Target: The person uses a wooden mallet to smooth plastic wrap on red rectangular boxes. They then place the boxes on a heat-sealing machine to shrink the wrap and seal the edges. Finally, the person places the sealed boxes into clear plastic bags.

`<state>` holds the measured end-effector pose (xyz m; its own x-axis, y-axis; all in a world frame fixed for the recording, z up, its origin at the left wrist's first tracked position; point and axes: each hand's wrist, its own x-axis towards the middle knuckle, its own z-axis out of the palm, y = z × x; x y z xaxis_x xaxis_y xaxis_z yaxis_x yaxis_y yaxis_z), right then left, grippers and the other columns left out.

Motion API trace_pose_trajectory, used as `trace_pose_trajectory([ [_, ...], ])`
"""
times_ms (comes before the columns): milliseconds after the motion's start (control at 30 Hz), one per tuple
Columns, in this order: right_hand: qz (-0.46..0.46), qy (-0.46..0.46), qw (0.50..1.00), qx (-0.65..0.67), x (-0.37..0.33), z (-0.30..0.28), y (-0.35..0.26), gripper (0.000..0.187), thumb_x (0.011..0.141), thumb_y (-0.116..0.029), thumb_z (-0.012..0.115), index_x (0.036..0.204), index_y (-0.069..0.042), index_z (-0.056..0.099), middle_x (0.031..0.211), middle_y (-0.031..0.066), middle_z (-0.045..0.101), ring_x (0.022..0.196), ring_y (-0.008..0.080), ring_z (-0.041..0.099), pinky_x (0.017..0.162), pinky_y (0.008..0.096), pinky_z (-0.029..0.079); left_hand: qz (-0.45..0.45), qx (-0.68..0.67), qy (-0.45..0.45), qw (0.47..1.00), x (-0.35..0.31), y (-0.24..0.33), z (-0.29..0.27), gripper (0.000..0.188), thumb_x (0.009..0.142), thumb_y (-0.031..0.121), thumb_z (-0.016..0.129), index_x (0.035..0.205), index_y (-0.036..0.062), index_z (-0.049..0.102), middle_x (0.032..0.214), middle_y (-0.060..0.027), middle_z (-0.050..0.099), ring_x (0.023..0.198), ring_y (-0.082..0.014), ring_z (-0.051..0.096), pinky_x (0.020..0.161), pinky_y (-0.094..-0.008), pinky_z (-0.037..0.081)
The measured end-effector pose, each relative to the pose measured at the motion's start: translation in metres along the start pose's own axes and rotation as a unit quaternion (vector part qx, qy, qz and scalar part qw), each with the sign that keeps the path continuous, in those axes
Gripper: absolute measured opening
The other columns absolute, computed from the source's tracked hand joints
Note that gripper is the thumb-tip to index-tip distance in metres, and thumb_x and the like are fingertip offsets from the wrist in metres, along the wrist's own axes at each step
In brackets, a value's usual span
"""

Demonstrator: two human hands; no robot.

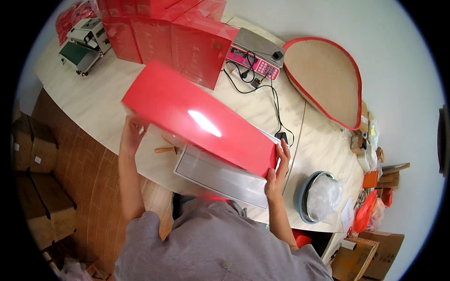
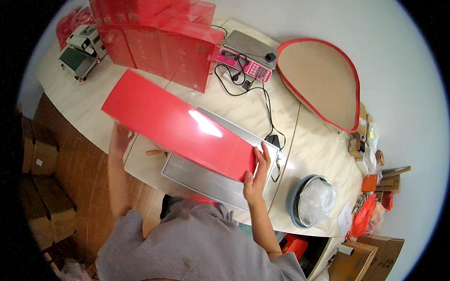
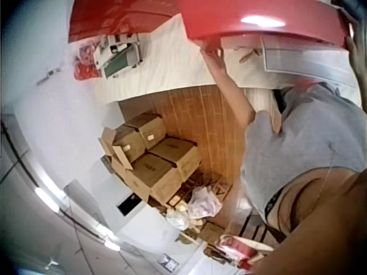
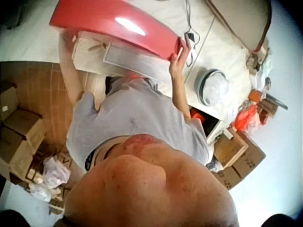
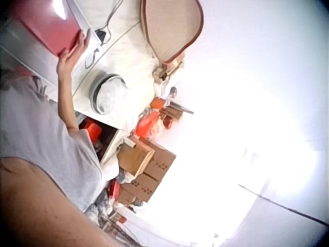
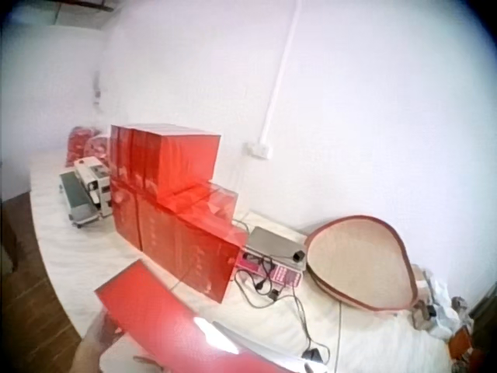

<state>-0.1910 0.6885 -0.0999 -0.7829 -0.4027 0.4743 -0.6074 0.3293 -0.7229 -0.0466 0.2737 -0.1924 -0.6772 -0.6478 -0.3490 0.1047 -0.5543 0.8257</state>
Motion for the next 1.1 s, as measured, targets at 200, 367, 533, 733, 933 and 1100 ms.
trace_pose_trajectory([
  [200, -0.003, -0.121, 0.993, -0.012, 0.003, -0.048, -0.003, 0.086, 0.075, -0.039, 0.071, 0.143, -0.003, 0.034, 0.145, 0.0214, 0.033, 0.135, 0.0339, 0.032, 0.109, 0.0444, 0.028, 0.162, 0.084, -0.086, 0.979, -0.060, 0.066, 0.128, 0.035, 0.091, 0.042, 0.052, 0.104, 0.0091, 0.052, 0.105, -0.0033, 0.056, 0.103, -0.0121, 0.051, 0.096, -0.0320, 0.035],
  [367, 0.182, -0.161, 0.970, 0.019, -0.025, -0.088, 0.018, 0.066, 0.064, -0.022, 0.086, 0.121, -0.004, 0.058, 0.120, 0.0138, 0.059, 0.097, 0.0233, 0.063, 0.096, 0.0362, 0.042, 0.226, 0.115, -0.199, 0.947, -0.107, 0.047, 0.204, 0.044, 0.086, 0.033, 0.060, 0.115, 0.0034, 0.047, 0.114, -0.0074, 0.051, 0.109, -0.0161, 0.048, 0.098, -0.0329, 0.035],
  [533, 0.234, -0.139, 0.961, 0.053, -0.039, -0.105, 0.025, 0.022, 0.069, -0.024, 0.085, 0.076, -0.005, 0.076, 0.081, 0.0054, 0.072, 0.088, 0.0153, 0.063, 0.086, 0.0321, 0.048, 0.233, 0.132, -0.268, 0.925, -0.136, 0.031, 0.248, 0.058, 0.085, 0.031, 0.061, 0.130, 0.0028, 0.037, 0.133, -0.0132, 0.042, 0.124, -0.0216, 0.040, 0.106, -0.0361, 0.030],
  [733, 0.242, -0.131, 0.958, 0.074, -0.059, -0.107, 0.042, 0.018, 0.072, -0.019, 0.083, 0.082, -0.006, 0.077, 0.084, 0.0037, 0.073, 0.091, 0.0123, 0.063, 0.085, 0.0305, 0.050, 0.244, 0.136, -0.296, 0.913, -0.152, 0.022, 0.271, 0.070, 0.085, 0.031, 0.061, 0.141, 0.0022, 0.030, 0.138, -0.0158, 0.038, 0.131, -0.0253, 0.035, 0.110, -0.0381, 0.026],
  [933, 0.239, -0.118, 0.958, 0.103, -0.064, -0.108, 0.046, 0.025, 0.071, -0.016, 0.083, 0.088, -0.001, 0.073, 0.084, 0.0077, 0.072, 0.079, 0.0134, 0.066, 0.079, 0.0280, 0.052, 0.211, 0.129, -0.313, 0.917, -0.159, 0.011, 0.279, 0.072, 0.084, 0.032, 0.058, 0.143, 0.0027, 0.030, 0.142, -0.0132, 0.036, 0.132, -0.0227, 0.035, 0.110, -0.0357, 0.027],
  [1100, 0.200, -0.074, 0.968, 0.136, -0.059, -0.120, 0.034, 0.084, 0.066, -0.031, 0.084, 0.133, 0.001, 0.045, 0.121, 0.0156, 0.059, 0.116, 0.0221, 0.053, 0.102, 0.0366, 0.037, 0.176, 0.134, -0.290, 0.931, -0.164, 0.009, 0.284, 0.073, 0.082, 0.036, 0.058, 0.142, 0.0023, 0.034, 0.139, -0.0123, 0.041, 0.128, -0.0219, 0.040, 0.108, -0.0347, 0.029],
])
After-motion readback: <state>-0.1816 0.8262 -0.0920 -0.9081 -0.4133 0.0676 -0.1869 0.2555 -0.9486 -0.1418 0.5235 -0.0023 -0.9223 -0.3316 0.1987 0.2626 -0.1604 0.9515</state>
